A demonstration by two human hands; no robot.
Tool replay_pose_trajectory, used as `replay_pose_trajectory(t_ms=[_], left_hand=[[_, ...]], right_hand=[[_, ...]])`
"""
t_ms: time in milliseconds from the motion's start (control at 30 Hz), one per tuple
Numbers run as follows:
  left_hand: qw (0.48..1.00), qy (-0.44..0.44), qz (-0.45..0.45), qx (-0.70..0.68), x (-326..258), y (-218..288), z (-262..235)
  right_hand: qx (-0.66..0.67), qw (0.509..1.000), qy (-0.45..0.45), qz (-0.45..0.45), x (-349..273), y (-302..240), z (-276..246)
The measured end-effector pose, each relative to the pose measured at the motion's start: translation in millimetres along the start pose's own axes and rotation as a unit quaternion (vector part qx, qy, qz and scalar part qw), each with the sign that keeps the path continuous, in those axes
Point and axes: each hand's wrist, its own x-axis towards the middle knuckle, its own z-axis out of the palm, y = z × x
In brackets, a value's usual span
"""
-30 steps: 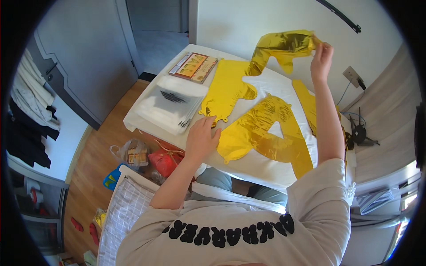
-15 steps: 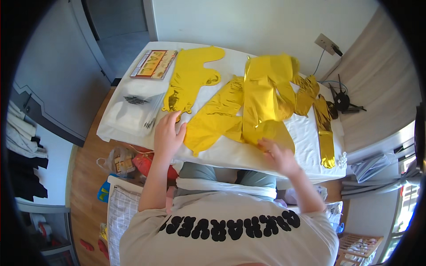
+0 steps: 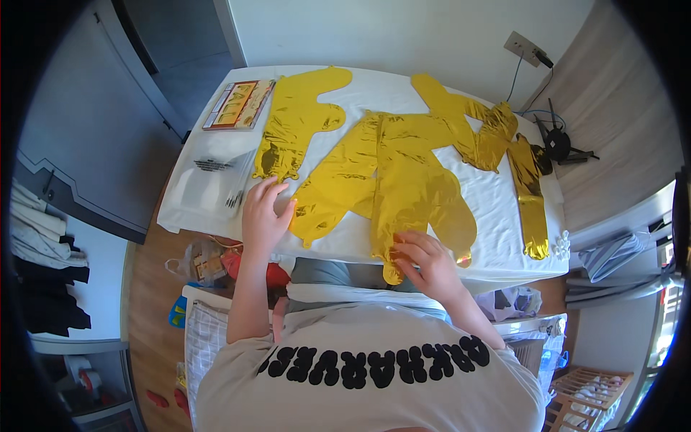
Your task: The person folds gold foil balloons by hand, then places them onto card backings for packaging into sleeves.
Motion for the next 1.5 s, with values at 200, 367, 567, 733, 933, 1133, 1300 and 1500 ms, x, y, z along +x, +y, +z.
replay_pose_trajectory(t_ms=[200,367,567,733,933,1133,1300,1500], left_hand=[[1.0,-0.012,-0.012,-0.007,-2,1,-2],[0.999,-0.02,-0.017,-0.02,-2,3,-2],[0.999,-0.022,-0.022,-0.02,0,2,-3],[0.999,-0.013,-0.02,-0.023,-1,2,-3],[1.0,0.0,-0.014,-0.023,-3,1,-2],[0.998,0.021,-0.024,-0.052,0,4,-2],[0.997,0.035,0.007,-0.065,5,20,-9],[0.975,-0.075,0.14,-0.157,54,125,10]], right_hand=[[-0.076,0.994,0.05,0.055,10,1,9],[-0.089,0.993,0.039,0.06,12,0,9],[-0.077,0.995,0.035,0.058,15,-2,10],[-0.085,0.994,0.039,0.05,17,-2,11],[-0.063,0.996,0.051,0.049,18,-2,9],[-0.064,0.989,0.11,0.069,-7,25,-8],[-0.211,0.907,0.268,0.247,-75,102,-96],[-0.211,0.883,0.283,0.31,-202,212,-167]])
